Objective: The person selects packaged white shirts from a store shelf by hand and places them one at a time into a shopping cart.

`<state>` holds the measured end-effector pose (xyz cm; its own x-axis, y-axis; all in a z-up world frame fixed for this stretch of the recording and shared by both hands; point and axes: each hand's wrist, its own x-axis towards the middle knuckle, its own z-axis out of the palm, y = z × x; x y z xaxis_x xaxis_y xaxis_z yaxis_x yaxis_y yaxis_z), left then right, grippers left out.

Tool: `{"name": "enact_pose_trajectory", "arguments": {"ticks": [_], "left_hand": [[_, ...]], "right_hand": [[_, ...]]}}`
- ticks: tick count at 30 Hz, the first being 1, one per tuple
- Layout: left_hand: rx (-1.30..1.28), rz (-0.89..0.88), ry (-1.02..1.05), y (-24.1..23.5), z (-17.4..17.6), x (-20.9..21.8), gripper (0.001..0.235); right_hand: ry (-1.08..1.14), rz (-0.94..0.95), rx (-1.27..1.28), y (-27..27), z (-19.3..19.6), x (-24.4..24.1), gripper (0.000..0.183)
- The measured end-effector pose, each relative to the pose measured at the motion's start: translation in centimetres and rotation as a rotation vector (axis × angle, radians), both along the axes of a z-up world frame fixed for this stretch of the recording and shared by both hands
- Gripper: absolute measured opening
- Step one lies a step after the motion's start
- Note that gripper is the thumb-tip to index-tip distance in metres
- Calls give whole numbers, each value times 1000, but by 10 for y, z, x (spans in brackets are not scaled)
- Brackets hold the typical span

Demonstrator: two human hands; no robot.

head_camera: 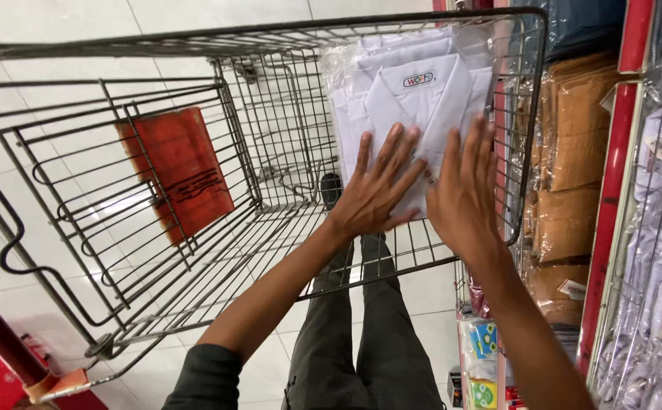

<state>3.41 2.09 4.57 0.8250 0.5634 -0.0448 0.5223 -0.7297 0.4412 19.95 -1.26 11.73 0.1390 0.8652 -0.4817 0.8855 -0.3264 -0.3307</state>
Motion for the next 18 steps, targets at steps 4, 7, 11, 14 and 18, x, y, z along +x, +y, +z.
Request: {"name": "enact_pose_trajectory", "arguments": {"ticks": [4, 7, 11, 14, 18], "left_hand": [[66, 94, 72, 28, 4, 2, 101], [33, 91, 389, 50, 15, 3, 119], [47, 104, 336, 55, 7, 6, 132], [53, 97, 328, 60, 4, 6, 130], [68, 89, 354, 64, 0, 5, 128]], "right_hand": [[113, -47, 341, 19, -22, -2, 80], [117, -2, 291, 35, -31, 7, 86], [159, 76, 314, 36, -59, 25, 90], [172, 46, 282, 37, -67, 27, 94], [173, 13, 210, 41, -69, 24, 95]]}}
